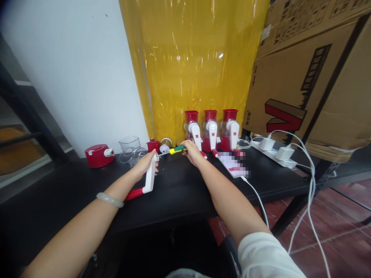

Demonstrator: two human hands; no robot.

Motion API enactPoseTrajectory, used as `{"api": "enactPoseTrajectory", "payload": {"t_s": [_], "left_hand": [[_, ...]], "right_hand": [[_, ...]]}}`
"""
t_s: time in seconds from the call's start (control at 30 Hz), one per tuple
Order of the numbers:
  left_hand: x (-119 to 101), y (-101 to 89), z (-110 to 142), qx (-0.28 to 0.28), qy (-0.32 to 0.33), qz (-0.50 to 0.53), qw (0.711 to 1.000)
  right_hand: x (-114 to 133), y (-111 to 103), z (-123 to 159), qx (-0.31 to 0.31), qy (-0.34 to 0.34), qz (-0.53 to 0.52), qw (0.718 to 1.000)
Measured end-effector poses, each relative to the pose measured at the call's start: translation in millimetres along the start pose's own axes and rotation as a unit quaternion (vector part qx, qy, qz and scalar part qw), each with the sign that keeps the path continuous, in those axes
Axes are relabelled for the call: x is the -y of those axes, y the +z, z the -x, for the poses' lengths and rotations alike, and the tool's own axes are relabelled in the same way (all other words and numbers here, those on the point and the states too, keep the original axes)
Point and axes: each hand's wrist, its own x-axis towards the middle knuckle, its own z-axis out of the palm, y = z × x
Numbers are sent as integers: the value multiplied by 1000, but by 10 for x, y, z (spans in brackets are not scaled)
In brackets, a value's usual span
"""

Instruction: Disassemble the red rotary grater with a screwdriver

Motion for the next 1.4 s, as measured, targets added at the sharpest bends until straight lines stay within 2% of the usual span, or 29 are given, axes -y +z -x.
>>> {"api": "enactPoseTrajectory", "payload": {"t_s": [0.13,0.23,0.37,0.6,0.7,0.9,1.07,1.17,1.3,1.4], "left_hand": [[22,-8,-35,-29,51,-29,998],[28,-26,-44,-58,95,-56,992],[14,-36,-33,-75,141,-96,983],[-4,-13,-23,-35,80,-14,996],[-12,-18,-12,-24,64,-6,998],[2,-11,-17,-10,26,2,1000],[26,1,-34,-4,23,0,1000],[28,-2,-37,-7,23,0,1000],[23,-8,-33,-11,29,2,1000],[21,-9,-32,-11,29,2,1000]], "right_hand": [[-26,-24,-19,-23,1,77,997],[-55,-43,-16,-15,-6,139,990],[-83,-48,-3,8,6,119,993],[-96,-50,-5,21,7,68,997],[-94,-40,-8,20,-4,57,998],[-71,1,-15,-23,18,37,999],[-49,-5,-34,-18,17,21,999],[-39,-19,-26,-27,10,65,997],[-36,-31,5,-33,-30,165,985],[-45,-28,11,-36,-19,158,987]]}}
